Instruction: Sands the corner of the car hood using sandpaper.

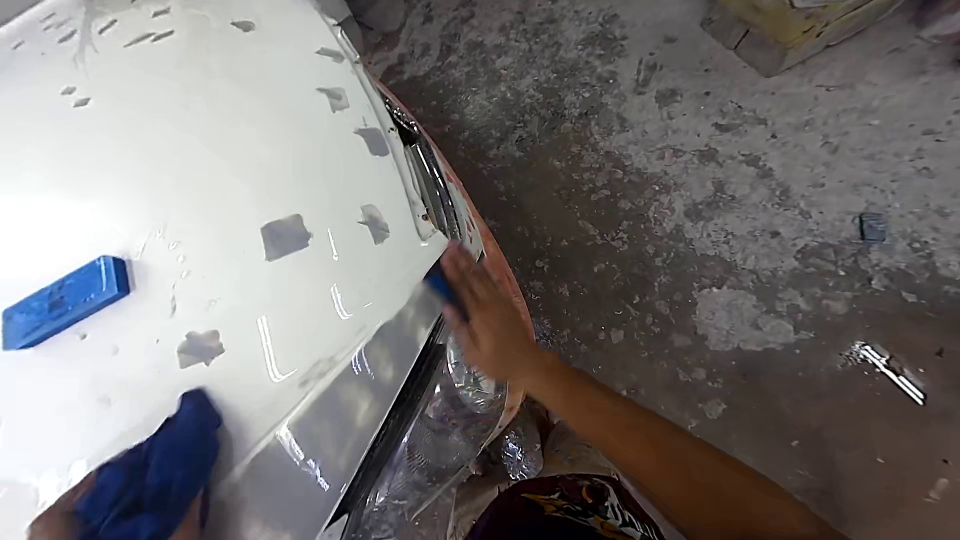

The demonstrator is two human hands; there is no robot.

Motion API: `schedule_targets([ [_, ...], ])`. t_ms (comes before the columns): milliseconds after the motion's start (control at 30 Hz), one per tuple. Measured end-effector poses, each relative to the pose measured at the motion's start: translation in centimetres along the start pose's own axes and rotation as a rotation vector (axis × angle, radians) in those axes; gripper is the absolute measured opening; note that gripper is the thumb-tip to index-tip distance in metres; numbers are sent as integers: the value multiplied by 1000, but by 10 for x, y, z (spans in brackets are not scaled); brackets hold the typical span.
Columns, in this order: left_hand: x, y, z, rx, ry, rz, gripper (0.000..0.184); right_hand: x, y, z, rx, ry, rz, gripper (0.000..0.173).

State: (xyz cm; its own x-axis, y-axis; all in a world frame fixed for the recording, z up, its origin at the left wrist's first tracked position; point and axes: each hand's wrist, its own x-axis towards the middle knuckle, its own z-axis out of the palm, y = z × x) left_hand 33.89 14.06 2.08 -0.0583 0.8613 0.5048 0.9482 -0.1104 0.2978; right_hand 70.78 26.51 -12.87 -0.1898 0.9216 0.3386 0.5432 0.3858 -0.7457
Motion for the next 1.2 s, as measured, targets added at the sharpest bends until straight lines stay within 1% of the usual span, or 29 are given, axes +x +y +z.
schedule_targets([
  [33,6,11,7,-4,-47,20,60,6,10,-10,159,3,138,63],
  [67,15,24,16,16,-84,36,63,10,16,-20,348,66,303,60],
  [100,25,38,28,43,-109,40,67,11,21,-26,486,173,438,58],
  [133,35,57,44,79,-131,28,70,8,23,-36,613,235,535,59],
  [200,50,103,78,154,-186,-6,73,-8,22,-52,912,357,639,53],
  [233,58,127,97,177,-215,-16,72,-15,23,-57,1020,442,697,50],
  [267,66,148,118,191,-230,-5,71,-21,24,-61,1076,511,751,48],
  [333,81,189,159,174,-282,47,70,-32,28,-69,1078,587,825,46],
  [433,92,232,213,110,-387,164,62,-48,38,-88,1064,610,873,47],
  [500,93,246,234,92,-441,248,55,-53,37,-108,1073,615,902,45],
  [567,87,249,233,66,-469,288,47,-53,31,-126,1085,632,932,34],
  [633,69,240,217,4,-428,303,45,-53,27,-133,1073,691,908,26],
  [733,25,211,172,-63,-348,287,57,-46,11,-120,939,739,794,30],
  [800,-8,185,137,-47,-219,265,56,-38,-9,-103,907,700,679,33],
  [900,-52,142,82,-29,-75,137,56,-24,-46,-74,966,597,503,32],
  [967,-73,113,45,-20,3,5,58,-15,-67,-53,970,529,364,28],
  [1000,-81,98,27,-19,46,-67,58,-11,-78,-42,928,492,284,26],
  [1067,-95,63,-5,-8,157,-200,53,-6,-110,-24,712,386,114,28],
  [1100,-100,43,-21,1,215,-256,52,-5,-127,-13,553,347,-7,29],
  [1200,-103,-24,-75,147,336,-331,58,2,-163,26,195,133,-360,46],
])
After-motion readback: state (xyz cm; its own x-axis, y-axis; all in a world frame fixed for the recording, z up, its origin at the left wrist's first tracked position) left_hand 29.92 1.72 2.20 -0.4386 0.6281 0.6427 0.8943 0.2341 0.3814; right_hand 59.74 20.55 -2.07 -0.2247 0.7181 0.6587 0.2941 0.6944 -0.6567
